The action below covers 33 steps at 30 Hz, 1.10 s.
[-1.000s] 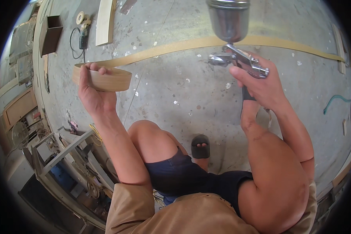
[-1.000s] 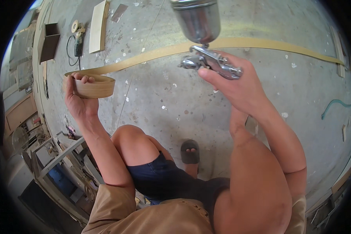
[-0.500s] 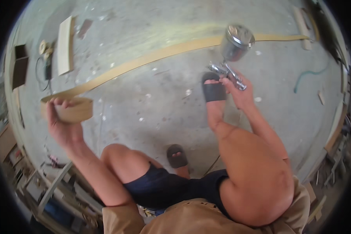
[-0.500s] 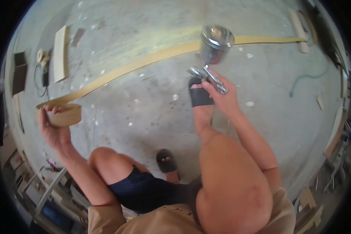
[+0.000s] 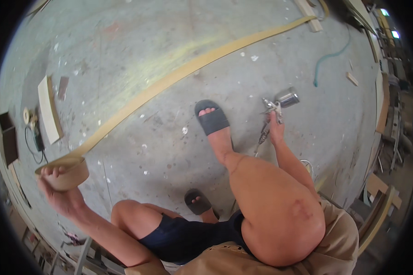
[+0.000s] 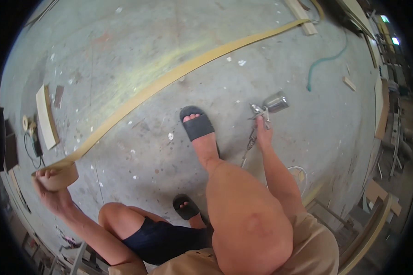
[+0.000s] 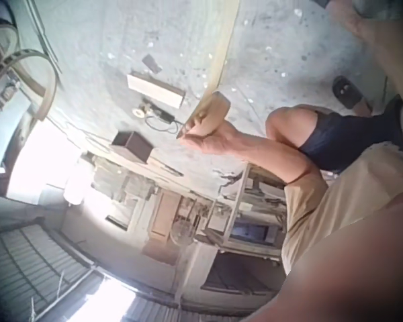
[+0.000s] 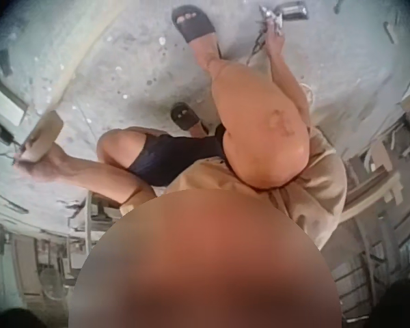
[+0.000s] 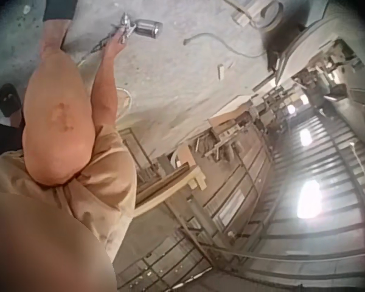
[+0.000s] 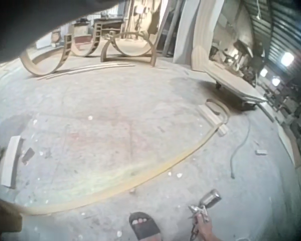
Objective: Applying adhesive or coating to a long strip of wood veneer using a pneumatic spray gun.
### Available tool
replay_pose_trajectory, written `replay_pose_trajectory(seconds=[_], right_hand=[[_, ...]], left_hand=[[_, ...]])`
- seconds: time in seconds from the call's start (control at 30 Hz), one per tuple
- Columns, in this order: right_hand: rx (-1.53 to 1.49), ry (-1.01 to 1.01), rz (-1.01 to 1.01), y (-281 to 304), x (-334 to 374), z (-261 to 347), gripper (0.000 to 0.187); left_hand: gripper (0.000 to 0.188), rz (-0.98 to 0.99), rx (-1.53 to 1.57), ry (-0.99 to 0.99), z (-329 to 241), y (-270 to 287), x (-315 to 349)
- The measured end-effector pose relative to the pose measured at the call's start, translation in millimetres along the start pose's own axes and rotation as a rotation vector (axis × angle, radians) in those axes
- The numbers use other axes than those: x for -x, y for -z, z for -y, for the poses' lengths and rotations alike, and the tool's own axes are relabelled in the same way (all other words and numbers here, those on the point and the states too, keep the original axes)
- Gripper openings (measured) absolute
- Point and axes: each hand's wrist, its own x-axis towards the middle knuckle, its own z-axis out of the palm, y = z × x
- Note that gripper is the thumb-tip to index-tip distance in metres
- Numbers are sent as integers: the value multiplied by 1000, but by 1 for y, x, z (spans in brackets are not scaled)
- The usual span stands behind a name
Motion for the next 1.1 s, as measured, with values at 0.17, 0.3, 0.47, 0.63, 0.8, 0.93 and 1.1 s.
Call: replay_pose_trajectory(seconds=[0.17,0.3,0.47,0.63,0.8,0.93,1.1], right_hand=[[71,28,47,18,6,-1,41],[175,220,-227,48,39,-16,55],[-134,529,183,30,80,145,46],[97,1096,753,10,161,410,68],[105,1518,830,-61,268,502,80],[106,1499,939,-64,272,533,63],[281,1851,774,-37,291,606,50]], left_hand=[[19,62,225,-36,-22,-18,-6],[20,42,183,-138,-45,-48,1],[32,189,145,-85,-65,-82,23],[36,184,530,40,-3,-223,26],[25,140,700,-57,-21,-278,62],[45,237,621,-17,-53,-279,75],[64,594,-343,-70,-105,-226,114]])
